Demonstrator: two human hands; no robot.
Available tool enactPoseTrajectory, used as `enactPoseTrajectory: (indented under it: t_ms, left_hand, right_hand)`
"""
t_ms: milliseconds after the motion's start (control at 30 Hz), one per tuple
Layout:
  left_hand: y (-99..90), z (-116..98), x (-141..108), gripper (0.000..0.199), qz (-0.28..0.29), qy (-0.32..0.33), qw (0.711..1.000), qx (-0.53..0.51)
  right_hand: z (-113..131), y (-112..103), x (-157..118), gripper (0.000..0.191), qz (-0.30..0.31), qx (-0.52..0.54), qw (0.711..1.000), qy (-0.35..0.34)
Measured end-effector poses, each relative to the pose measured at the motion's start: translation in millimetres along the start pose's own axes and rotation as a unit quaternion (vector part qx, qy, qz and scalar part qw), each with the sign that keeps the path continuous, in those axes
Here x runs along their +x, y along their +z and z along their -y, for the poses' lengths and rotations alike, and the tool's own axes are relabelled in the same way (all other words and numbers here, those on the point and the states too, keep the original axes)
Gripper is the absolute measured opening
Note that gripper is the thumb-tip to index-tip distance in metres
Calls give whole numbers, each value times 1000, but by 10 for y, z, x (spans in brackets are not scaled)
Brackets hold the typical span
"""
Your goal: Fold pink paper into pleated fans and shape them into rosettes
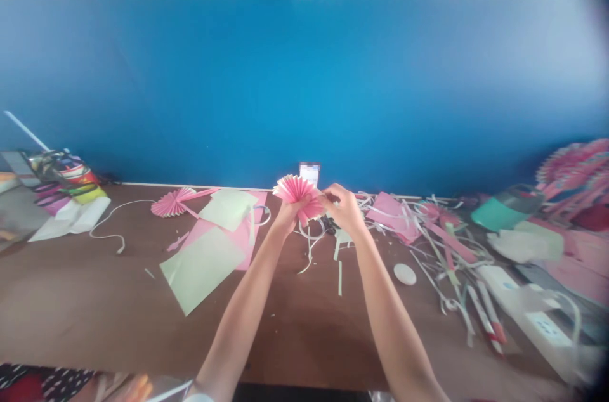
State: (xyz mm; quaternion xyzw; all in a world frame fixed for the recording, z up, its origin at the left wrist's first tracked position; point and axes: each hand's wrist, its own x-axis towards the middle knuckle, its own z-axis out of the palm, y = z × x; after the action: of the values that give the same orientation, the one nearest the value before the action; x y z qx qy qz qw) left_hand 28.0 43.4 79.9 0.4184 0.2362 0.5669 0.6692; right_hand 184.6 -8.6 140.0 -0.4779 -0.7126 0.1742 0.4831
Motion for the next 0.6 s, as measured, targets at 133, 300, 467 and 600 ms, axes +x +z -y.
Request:
enactPoseTrajectory:
  t_ms: [133,300,467,600]
  left_hand:
    - [36,1,-5,43,-3,7,1000,-2]
    - [75,-22,-13,44,-16,5,1000,-3]
    - [44,-72,-31,45,1,-40,999,7]
    - [-37,-68,-23,42,16,-57,998,32]
  right_hand:
    - [-30,8,4,18,-8,-7,1000,12]
    - [-49,21,9,16,-26,-32,999,21]
    - [-83,-11,3,16,-40,-28,999,24]
    - [-132,-57,-2,18,-54,-16,998,32]
